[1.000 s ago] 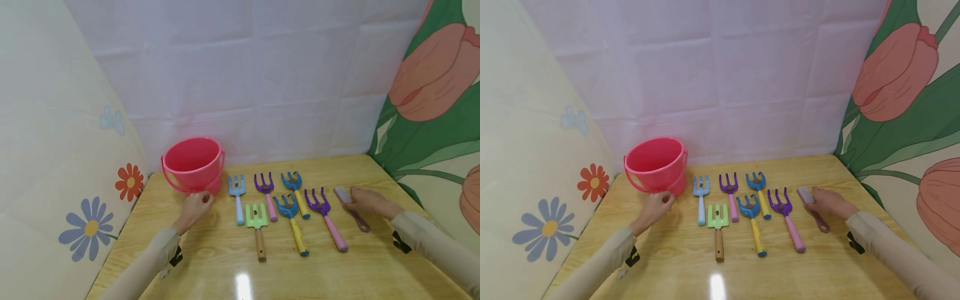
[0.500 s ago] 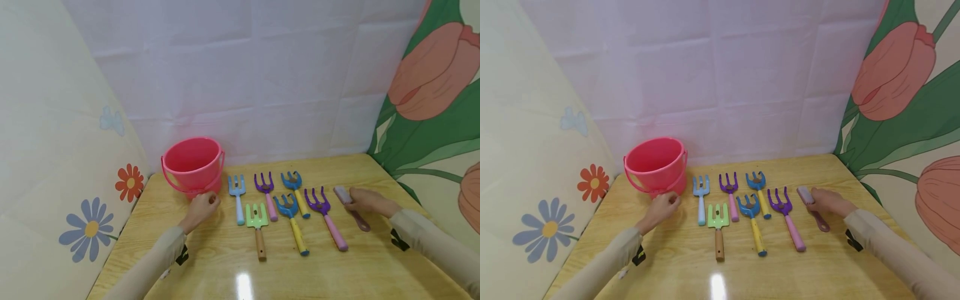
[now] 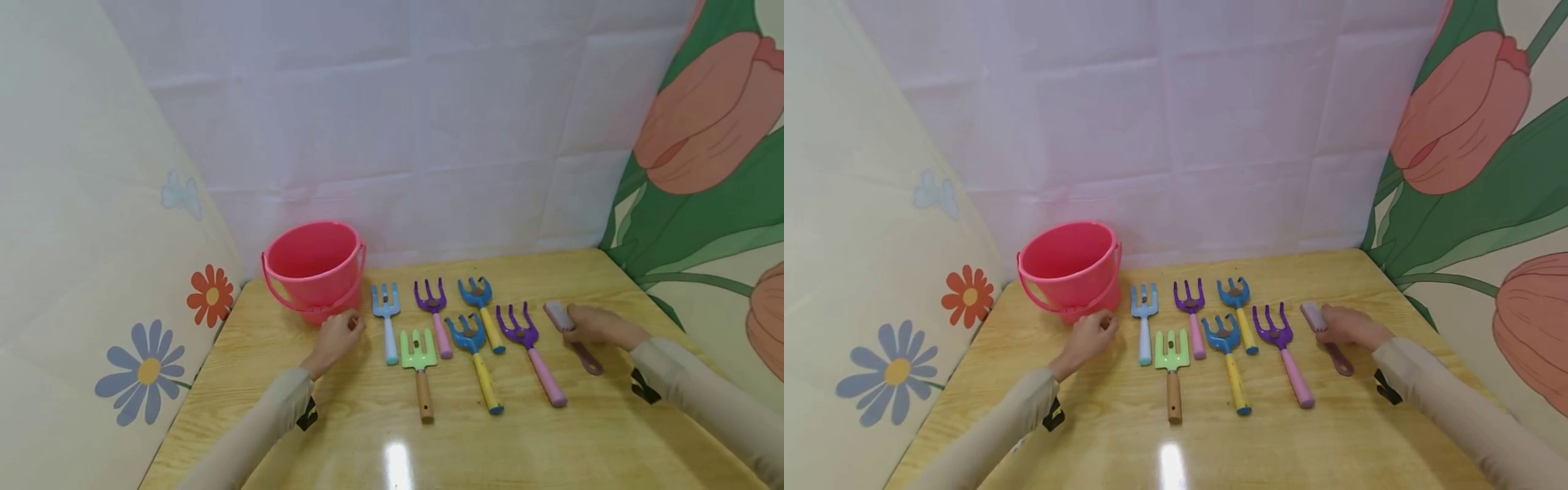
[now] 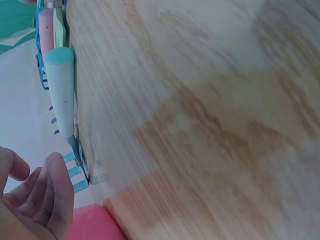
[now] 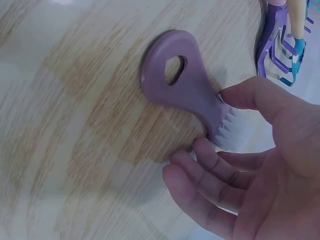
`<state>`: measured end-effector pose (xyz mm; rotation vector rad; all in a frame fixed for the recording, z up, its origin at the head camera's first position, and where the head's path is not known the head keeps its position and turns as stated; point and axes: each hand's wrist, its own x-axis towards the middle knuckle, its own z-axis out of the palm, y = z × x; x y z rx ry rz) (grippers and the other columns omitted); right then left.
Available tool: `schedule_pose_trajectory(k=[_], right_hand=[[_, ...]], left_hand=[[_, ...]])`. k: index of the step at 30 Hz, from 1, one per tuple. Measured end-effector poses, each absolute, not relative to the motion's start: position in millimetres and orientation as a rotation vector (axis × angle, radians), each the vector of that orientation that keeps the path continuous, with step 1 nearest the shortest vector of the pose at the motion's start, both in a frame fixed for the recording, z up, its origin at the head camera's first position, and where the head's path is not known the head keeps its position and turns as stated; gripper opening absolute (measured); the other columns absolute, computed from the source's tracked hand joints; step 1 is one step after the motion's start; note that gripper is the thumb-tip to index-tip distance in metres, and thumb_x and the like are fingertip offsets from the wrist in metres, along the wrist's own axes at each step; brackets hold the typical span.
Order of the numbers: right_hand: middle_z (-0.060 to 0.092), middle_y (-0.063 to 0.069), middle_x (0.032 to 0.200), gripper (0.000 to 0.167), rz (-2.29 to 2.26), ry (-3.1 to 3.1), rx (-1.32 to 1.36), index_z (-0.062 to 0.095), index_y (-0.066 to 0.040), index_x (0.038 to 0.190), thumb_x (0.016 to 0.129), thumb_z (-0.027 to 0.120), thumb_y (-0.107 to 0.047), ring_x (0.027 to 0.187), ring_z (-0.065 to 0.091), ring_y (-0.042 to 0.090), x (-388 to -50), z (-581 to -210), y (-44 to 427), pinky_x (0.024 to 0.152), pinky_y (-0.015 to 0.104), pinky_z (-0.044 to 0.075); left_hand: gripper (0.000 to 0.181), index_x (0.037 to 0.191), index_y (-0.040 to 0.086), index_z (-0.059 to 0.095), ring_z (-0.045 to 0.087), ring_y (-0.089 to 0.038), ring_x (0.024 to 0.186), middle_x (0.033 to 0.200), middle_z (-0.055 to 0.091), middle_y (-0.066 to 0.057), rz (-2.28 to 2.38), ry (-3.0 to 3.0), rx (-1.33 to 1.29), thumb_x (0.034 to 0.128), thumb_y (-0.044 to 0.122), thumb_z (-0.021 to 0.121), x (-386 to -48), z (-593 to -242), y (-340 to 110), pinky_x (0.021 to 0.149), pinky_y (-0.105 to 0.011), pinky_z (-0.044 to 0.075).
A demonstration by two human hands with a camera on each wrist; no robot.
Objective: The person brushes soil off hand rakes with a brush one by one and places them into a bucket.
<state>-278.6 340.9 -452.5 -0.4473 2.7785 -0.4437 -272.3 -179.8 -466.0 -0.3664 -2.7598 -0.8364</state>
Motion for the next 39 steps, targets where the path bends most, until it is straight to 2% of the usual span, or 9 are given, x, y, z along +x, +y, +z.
schedule_pose_trajectory(k=[9, 20, 27, 32, 35, 39], right_hand=[[0.047, 0.009, 0.077, 0.026, -0.529, 2.740, -0.446, 0.045, 0.002, 0.092, 0.085, 0.067, -0.009, 0.063, 0.049, 0.021, -280.1, -457.5, 342.9, 0.053, 0.031, 0.042], [0.048, 0.013, 0.081, 0.028, -0.564, 2.721, -0.422, 0.043, 0.004, 0.098, 0.087, 0.066, -0.007, 0.066, 0.051, 0.023, -278.9, -453.8, 335.2, 0.051, 0.032, 0.045], [0.048, 0.015, 0.083, 0.031, -0.577, 2.722, -0.393, 0.042, 0.006, 0.101, 0.085, 0.067, -0.005, 0.069, 0.053, 0.025, -279.2, -454.8, 334.1, 0.051, 0.032, 0.048], [0.049, 0.015, 0.083, 0.036, -0.572, 2.757, -0.412, 0.042, 0.010, 0.102, 0.083, 0.068, -0.005, 0.069, 0.053, 0.026, -277.7, -454.6, 334.5, 0.053, 0.034, 0.048], [0.050, 0.015, 0.081, 0.037, -0.564, 2.781, -0.417, 0.042, 0.011, 0.102, 0.081, 0.068, -0.006, 0.068, 0.053, 0.026, -277.4, -455.3, 335.6, 0.053, 0.035, 0.048], [0.050, 0.014, 0.079, 0.034, -0.537, 2.818, -0.424, 0.043, 0.008, 0.096, 0.079, 0.069, -0.007, 0.069, 0.052, 0.026, -279.1, -457.1, 338.5, 0.057, 0.036, 0.047]], left_hand=[[0.012, 0.086, 0.008, 0.067, 0.054, -0.009, 0.058, 0.069, 0.060, 0.004, -0.859, -2.756, -0.418, 0.0939, 0.013, 0.060, -271.9, -472.1, -176.2, 0.058, -0.032, 0.047], [0.013, 0.092, 0.007, 0.068, 0.057, -0.010, 0.060, 0.072, 0.063, 0.002, -0.919, -2.811, -0.403, 0.0951, 0.015, 0.057, -269.4, -478.4, -172.5, 0.059, -0.032, 0.048], [0.017, 0.097, 0.006, 0.067, 0.057, -0.007, 0.050, 0.072, 0.064, 0.001, -0.964, -2.871, -0.394, 0.0968, 0.017, 0.055, -267.7, -479.3, -168.5, 0.059, -0.031, 0.048], [0.015, 0.097, 0.005, 0.066, 0.056, -0.006, 0.045, 0.071, 0.063, 0.001, -0.996, -2.860, -0.420, 0.0969, 0.016, 0.055, -266.3, -480.5, -165.6, 0.052, -0.027, 0.047], [0.015, 0.096, 0.005, 0.066, 0.056, -0.007, 0.045, 0.070, 0.062, 0.001, -1.007, -2.864, -0.423, 0.0969, 0.015, 0.055, -266.2, -480.4, -163.5, 0.049, -0.027, 0.046], [0.015, 0.097, 0.005, 0.065, 0.056, -0.007, 0.047, 0.072, 0.063, 0.000, -1.023, -2.885, -0.411, 0.0972, 0.016, 0.055, -267.2, -480.2, -160.7, 0.049, -0.026, 0.047]])
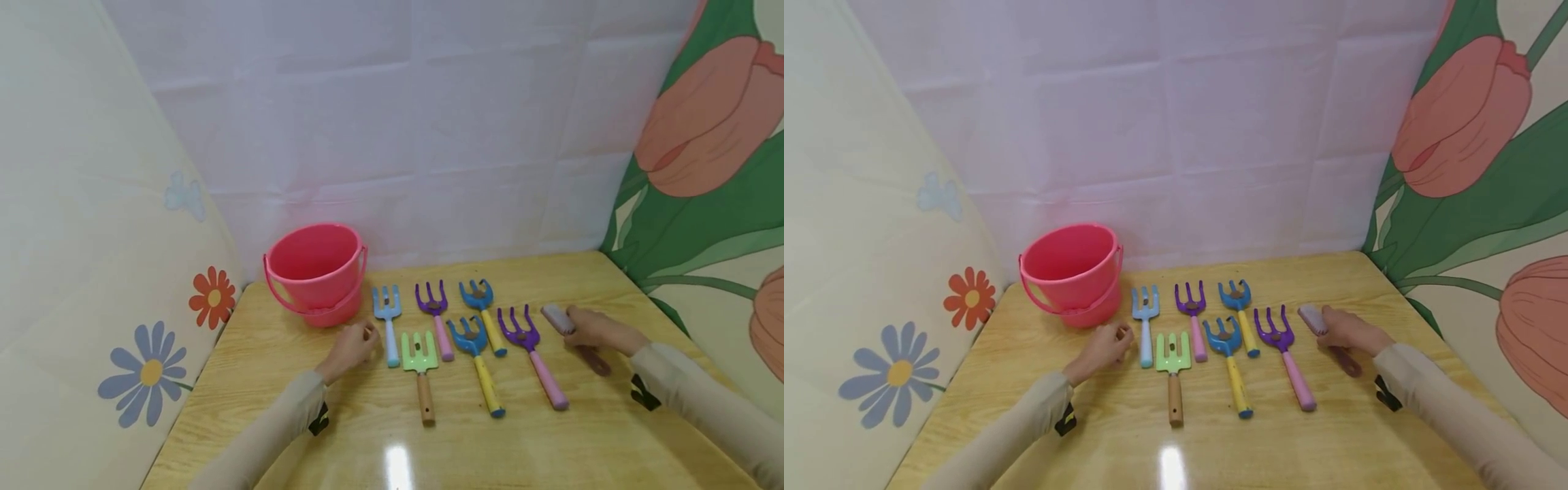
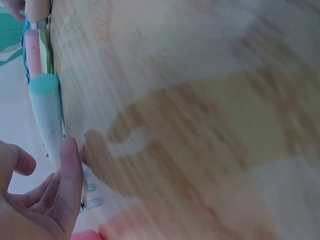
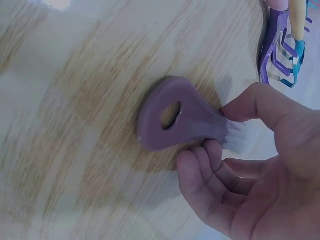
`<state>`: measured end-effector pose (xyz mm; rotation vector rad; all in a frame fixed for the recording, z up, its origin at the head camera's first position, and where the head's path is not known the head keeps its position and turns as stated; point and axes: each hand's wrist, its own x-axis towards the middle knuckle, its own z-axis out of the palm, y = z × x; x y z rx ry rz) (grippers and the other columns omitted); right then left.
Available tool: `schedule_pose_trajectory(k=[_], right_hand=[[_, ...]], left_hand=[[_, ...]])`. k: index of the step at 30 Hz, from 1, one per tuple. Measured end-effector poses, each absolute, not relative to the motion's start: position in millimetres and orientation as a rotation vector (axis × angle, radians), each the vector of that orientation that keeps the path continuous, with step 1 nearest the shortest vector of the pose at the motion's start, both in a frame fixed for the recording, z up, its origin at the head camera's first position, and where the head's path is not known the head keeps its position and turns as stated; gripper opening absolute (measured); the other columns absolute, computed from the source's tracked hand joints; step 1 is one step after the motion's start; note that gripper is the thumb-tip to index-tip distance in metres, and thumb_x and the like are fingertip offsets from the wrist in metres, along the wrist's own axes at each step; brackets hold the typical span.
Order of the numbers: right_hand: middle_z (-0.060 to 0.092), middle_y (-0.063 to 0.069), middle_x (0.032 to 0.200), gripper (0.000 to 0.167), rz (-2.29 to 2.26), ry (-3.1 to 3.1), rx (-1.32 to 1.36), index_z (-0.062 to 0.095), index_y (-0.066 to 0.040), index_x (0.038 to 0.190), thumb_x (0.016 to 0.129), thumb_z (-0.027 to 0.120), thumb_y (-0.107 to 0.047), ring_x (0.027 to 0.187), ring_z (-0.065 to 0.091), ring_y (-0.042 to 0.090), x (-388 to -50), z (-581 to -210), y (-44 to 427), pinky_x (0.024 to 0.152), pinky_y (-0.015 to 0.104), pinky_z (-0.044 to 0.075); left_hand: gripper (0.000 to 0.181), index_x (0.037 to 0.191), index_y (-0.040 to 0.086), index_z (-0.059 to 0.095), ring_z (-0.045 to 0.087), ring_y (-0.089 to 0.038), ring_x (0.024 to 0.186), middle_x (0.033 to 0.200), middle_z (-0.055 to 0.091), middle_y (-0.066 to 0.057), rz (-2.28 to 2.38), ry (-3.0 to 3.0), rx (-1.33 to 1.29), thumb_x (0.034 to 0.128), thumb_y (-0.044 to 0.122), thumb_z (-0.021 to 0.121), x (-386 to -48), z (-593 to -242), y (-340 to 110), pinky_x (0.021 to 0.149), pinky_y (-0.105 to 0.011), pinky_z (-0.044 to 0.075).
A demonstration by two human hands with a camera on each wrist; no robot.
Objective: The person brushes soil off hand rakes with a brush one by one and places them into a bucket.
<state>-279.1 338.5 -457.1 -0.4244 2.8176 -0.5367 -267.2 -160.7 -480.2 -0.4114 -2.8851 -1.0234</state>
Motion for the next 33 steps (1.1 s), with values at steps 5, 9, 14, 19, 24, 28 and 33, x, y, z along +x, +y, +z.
schedule_pose_trajectory(k=[5, 9, 14, 19, 24, 28, 33], right_hand=[[0.048, 0.011, 0.077, 0.031, -0.532, 2.822, -0.419, 0.043, 0.004, 0.090, 0.079, 0.069, -0.007, 0.068, 0.050, 0.025, -279.9, -456.2, 339.8, 0.059, 0.035, 0.045], [0.046, 0.010, 0.076, 0.028, -0.548, 2.800, -0.403, 0.043, 0.003, 0.088, 0.080, 0.069, -0.007, 0.067, 0.050, 0.023, -278.7, -453.8, 338.2, 0.057, 0.033, 0.044], [0.045, 0.009, 0.076, 0.029, -0.492, 2.822, -0.392, 0.044, 0.003, 0.085, 0.080, 0.070, -0.009, 0.067, 0.047, 0.022, -277.1, -453.0, 337.8, 0.057, 0.032, 0.042], [0.048, 0.005, 0.068, 0.026, -0.485, 2.869, -0.446, 0.046, -0.003, 0.076, 0.080, 0.070, -0.011, 0.060, 0.048, 0.018, -275.1, -455.2, 339.3, 0.055, 0.032, 0.040], [0.048, 0.002, 0.063, 0.023, -0.505, 2.895, -0.479, 0.047, -0.007, 0.070, 0.080, 0.068, -0.012, 0.056, 0.047, 0.015, -275.4, -455.3, 341.6, 0.054, 0.031, 0.038], [0.045, 0.001, 0.065, 0.022, -0.490, 2.908, -0.467, 0.046, -0.007, 0.071, 0.080, 0.066, -0.010, 0.058, 0.043, 0.015, -275.9, -453.4, 342.6, 0.055, 0.030, 0.036], [0.045, 0.003, 0.068, 0.021, -0.512, 2.939, -0.467, 0.047, -0.003, 0.074, 0.083, 0.065, -0.009, 0.059, 0.044, 0.017, -275.0, -454.2, 342.6, 0.055, 0.031, 0.037]], left_hand=[[0.017, 0.098, 0.002, 0.066, 0.055, -0.007, 0.046, 0.073, 0.064, -0.001, -1.060, -2.889, -0.406, 0.0967, 0.015, 0.055, -269.0, -482.1, -158.1, 0.048, -0.026, 0.048], [0.016, 0.098, 0.000, 0.066, 0.056, -0.008, 0.046, 0.073, 0.063, -0.002, -1.087, -2.888, -0.419, 0.0955, 0.012, 0.055, -268.3, -481.6, -155.4, 0.048, -0.026, 0.049], [0.018, 0.103, -0.001, 0.062, 0.056, -0.008, 0.048, 0.072, 0.061, -0.001, -1.124, -2.914, -0.419, 0.0968, 0.015, 0.056, -266.9, -482.1, -150.7, 0.049, -0.026, 0.049], [0.026, 0.112, -0.004, 0.057, 0.055, -0.009, 0.047, 0.059, 0.057, 0.002, -1.078, -2.944, -0.416, 0.0982, 0.018, 0.055, -266.4, -483.5, -145.0, 0.056, -0.029, 0.049], [0.032, 0.115, -0.003, 0.056, 0.053, -0.010, 0.045, 0.055, 0.055, 0.004, -1.013, -2.963, -0.376, 0.0989, 0.024, 0.054, -268.2, -485.0, -142.5, 0.061, -0.031, 0.047], [0.034, 0.116, -0.005, 0.054, 0.053, -0.011, 0.041, 0.055, 0.056, 0.001, -1.042, -2.972, -0.357, 0.0993, 0.025, 0.053, -268.6, -484.0, -141.1, 0.051, -0.029, 0.046], [0.037, 0.118, -0.007, 0.054, 0.055, -0.013, 0.041, 0.058, 0.056, -0.001, -1.052, -2.981, -0.322, 0.1004, 0.025, 0.052, -269.8, -483.6, -139.1, 0.048, -0.028, 0.046]])
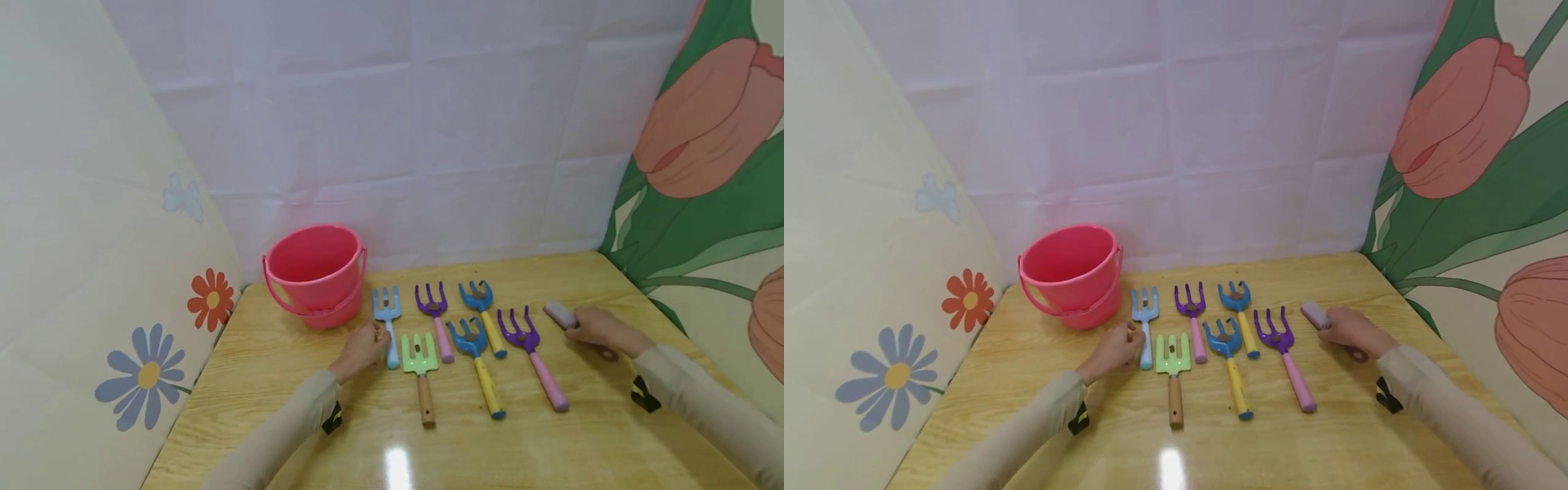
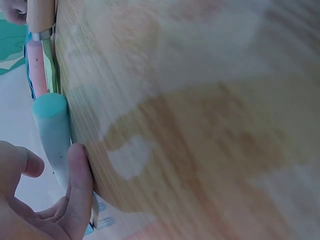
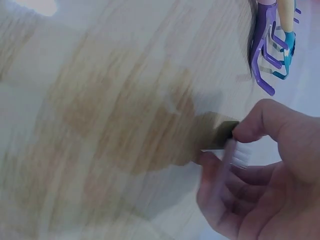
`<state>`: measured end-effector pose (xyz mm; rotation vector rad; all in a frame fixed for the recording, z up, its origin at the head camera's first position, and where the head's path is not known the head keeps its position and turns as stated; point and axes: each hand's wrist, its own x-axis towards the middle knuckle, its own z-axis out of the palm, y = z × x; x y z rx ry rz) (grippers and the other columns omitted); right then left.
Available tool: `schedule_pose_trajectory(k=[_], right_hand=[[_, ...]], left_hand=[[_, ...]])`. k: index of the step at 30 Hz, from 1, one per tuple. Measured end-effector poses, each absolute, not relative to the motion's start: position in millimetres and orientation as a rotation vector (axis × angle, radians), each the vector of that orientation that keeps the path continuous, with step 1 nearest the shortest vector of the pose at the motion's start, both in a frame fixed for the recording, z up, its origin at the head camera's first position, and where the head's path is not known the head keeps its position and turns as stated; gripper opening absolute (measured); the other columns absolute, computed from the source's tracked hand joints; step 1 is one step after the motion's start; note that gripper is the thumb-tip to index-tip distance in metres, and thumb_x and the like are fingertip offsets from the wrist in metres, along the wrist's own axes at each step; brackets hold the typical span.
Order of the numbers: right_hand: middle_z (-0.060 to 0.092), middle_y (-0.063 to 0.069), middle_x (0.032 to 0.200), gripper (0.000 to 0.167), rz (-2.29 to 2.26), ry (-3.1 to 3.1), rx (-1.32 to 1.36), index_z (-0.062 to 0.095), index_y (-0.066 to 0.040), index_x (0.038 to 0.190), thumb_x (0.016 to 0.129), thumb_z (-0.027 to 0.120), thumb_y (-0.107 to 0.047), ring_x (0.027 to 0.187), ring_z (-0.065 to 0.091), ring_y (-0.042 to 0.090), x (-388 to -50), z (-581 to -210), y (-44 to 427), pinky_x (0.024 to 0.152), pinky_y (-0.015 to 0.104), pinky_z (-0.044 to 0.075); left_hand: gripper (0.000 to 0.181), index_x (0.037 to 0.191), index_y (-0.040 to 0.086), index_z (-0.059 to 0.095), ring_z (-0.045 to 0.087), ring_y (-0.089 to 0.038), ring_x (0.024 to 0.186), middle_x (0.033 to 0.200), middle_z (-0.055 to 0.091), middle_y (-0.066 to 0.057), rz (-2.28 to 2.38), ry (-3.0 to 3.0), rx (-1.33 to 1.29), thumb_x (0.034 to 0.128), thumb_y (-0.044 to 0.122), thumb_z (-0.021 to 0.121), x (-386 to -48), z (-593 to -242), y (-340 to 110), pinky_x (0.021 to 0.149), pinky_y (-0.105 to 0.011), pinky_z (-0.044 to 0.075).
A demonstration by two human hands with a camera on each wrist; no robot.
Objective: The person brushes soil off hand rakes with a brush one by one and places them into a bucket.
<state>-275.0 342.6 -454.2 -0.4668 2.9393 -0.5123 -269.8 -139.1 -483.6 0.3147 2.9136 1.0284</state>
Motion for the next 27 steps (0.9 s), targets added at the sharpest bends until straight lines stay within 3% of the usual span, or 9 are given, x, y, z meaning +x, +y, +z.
schedule_pose_trajectory(k=[8, 13, 18, 27], right_hand=[[0.045, 0.006, 0.071, 0.022, -0.627, 3.021, -0.498, 0.045, 0.000, 0.079, 0.086, 0.065, -0.007, 0.062, 0.042, 0.019, -276.9, -465.3, 339.9, 0.056, 0.033, 0.036], [0.052, 0.014, 0.076, 0.025, -0.619, 3.056, -0.450, 0.048, 0.010, 0.088, 0.086, 0.065, -0.007, 0.067, 0.048, 0.024, -282.0, -471.3, 339.7, 0.058, 0.037, 0.043], [0.055, 0.021, 0.080, 0.034, -0.616, 3.080, -0.416, 0.047, 0.019, 0.099, 0.085, 0.066, -0.007, 0.071, 0.052, 0.028, -281.9, -474.8, 340.3, 0.060, 0.042, 0.046], [0.057, 0.030, 0.087, 0.039, -0.669, 3.151, -0.389, 0.044, 0.018, 0.107, 0.087, 0.066, -0.006, 0.077, 0.059, 0.037, -278.5, -474.1, 334.9, 0.064, 0.051, 0.049]], left_hand=[[0.037, 0.114, -0.005, 0.055, 0.055, -0.013, 0.041, 0.056, 0.056, -0.001, 0.984, 2.932, 0.286, 0.0998, 0.028, 0.052, -274.1, -487.0, -138.5, 0.052, -0.029, 0.046], [0.029, 0.102, -0.001, 0.054, 0.055, -0.014, 0.040, 0.058, 0.056, -0.003, 0.990, 2.933, 0.277, 0.0985, 0.028, 0.054, -274.1, -486.4, -136.7, 0.047, -0.029, 0.046], [0.027, 0.099, 0.001, 0.054, 0.056, -0.013, 0.040, 0.062, 0.056, -0.004, 1.004, 2.915, 0.263, 0.0979, 0.027, 0.054, -275.1, -487.3, -134.6, 0.044, -0.028, 0.046], [0.024, 0.100, -0.001, 0.053, 0.054, -0.014, 0.044, 0.070, 0.056, -0.006, 1.061, 2.909, 0.291, 0.0982, 0.023, 0.055, -276.7, -489.8, -130.0, 0.043, -0.028, 0.048]])
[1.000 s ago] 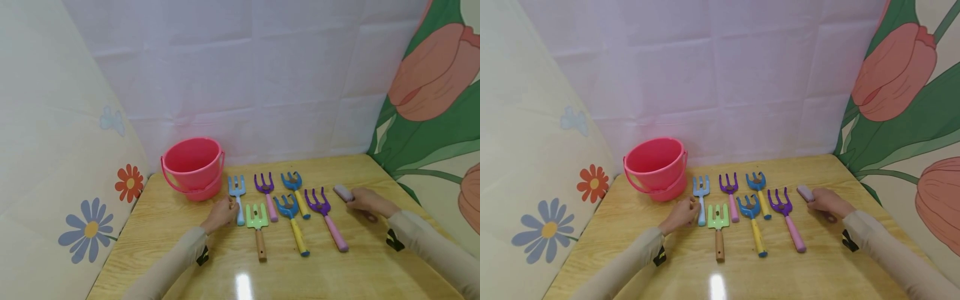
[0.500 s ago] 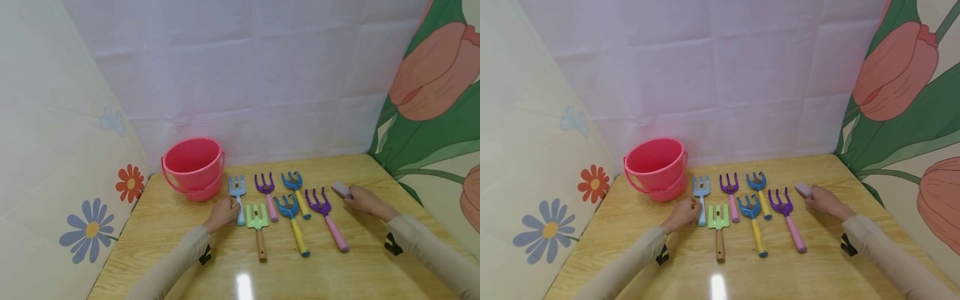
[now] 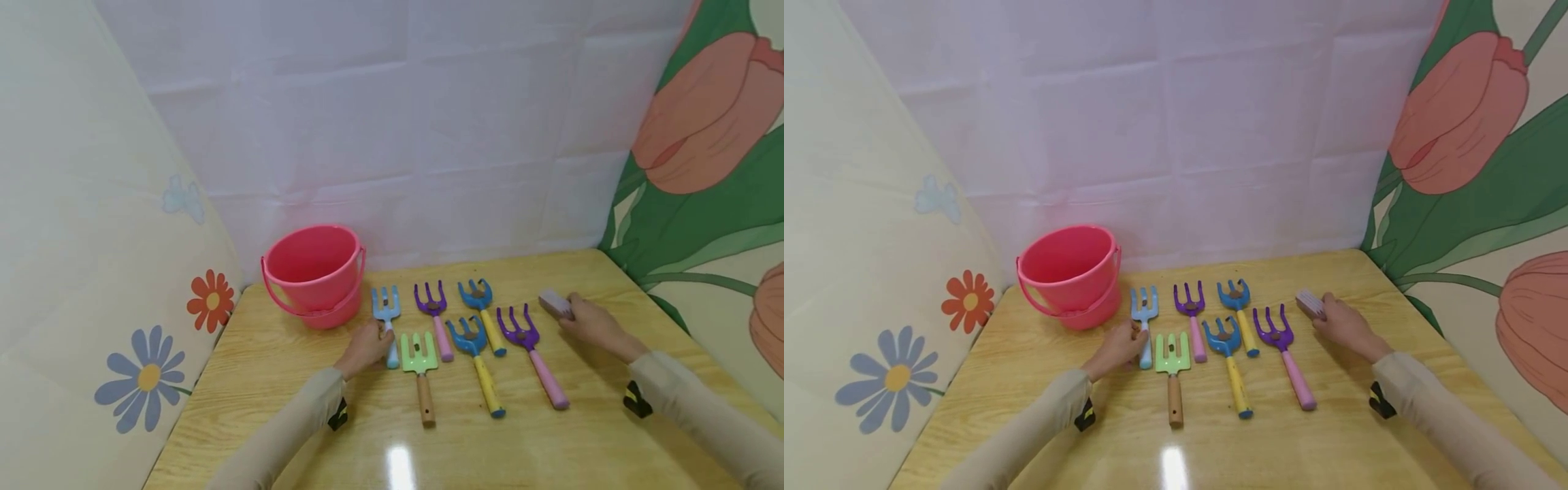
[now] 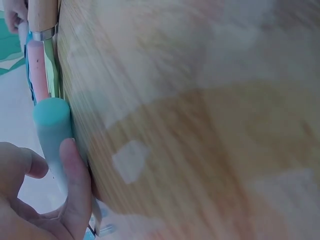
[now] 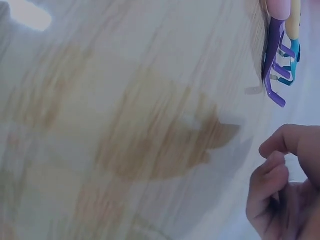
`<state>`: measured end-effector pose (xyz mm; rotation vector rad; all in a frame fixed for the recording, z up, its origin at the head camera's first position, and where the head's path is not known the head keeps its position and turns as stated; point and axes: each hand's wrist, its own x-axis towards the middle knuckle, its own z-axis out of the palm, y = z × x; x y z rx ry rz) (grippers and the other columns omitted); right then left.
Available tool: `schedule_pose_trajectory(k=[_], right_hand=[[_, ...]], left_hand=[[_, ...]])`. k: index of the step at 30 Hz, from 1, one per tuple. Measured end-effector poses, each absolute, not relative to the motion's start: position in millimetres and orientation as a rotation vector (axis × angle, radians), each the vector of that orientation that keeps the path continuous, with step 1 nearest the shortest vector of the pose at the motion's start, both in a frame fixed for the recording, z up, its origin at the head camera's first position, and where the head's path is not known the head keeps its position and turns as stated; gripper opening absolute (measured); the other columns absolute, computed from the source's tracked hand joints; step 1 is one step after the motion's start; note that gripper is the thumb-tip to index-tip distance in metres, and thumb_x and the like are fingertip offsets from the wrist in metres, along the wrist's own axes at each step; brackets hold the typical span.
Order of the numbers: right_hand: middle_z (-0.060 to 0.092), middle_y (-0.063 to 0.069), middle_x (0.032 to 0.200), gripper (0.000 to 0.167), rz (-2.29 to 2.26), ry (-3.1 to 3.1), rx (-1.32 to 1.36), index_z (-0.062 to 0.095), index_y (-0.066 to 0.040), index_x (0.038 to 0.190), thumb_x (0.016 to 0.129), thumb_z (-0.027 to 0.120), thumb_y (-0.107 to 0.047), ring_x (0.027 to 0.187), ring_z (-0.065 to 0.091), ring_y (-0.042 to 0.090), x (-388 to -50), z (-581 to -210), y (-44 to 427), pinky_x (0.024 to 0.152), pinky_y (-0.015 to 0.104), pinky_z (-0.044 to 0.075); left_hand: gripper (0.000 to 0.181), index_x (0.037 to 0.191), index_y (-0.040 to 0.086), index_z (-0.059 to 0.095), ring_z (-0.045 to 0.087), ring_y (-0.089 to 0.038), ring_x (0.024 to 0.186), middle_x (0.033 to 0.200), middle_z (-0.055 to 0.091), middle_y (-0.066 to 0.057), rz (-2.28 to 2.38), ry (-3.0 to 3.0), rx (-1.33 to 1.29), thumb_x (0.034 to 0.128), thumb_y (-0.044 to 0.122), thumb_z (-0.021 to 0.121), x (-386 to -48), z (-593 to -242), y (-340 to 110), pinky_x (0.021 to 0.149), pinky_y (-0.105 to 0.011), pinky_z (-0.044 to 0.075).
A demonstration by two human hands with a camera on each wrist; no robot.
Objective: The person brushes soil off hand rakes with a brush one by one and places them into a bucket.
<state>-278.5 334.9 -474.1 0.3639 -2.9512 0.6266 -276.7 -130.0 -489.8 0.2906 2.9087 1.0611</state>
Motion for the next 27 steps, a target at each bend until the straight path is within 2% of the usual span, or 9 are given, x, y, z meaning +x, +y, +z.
schedule_pose_trajectory(k=[8, 15, 27], right_hand=[[0.058, 0.035, 0.093, 0.040, 0.664, -2.938, 0.324, 0.044, 0.017, 0.110, 0.087, 0.066, -0.006, 0.082, 0.061, 0.042, -279.9, -474.7, 330.3, 0.067, 0.053, 0.050], [0.058, 0.038, 0.097, 0.039, 0.674, -2.928, 0.335, 0.045, 0.017, 0.111, 0.087, 0.067, -0.005, 0.086, 0.061, 0.047, -279.6, -476.3, 327.3, 0.069, 0.055, 0.052], [0.059, 0.036, 0.098, 0.040, 0.676, -2.927, 0.350, 0.046, 0.017, 0.112, 0.088, 0.068, -0.006, 0.087, 0.062, 0.043, -279.8, -475.8, 323.3, 0.068, 0.052, 0.051]], left_hand=[[0.026, 0.098, -0.001, 0.051, 0.057, -0.017, 0.041, 0.069, 0.056, -0.009, 1.111, 2.863, 0.240, 0.0987, 0.025, 0.055, -278.0, -489.6, -126.8, 0.039, -0.029, 0.049], [0.038, 0.110, -0.008, 0.050, 0.057, -0.018, 0.047, 0.072, 0.056, -0.010, 1.080, 2.821, 0.187, 0.0989, 0.027, 0.056, -278.3, -486.8, -122.6, 0.041, -0.029, 0.051], [0.048, 0.116, -0.013, 0.049, 0.056, -0.017, 0.048, 0.071, 0.056, -0.009, 0.949, 2.877, 0.130, 0.0977, 0.031, 0.059, -280.3, -486.2, -117.5, 0.042, -0.029, 0.048]])
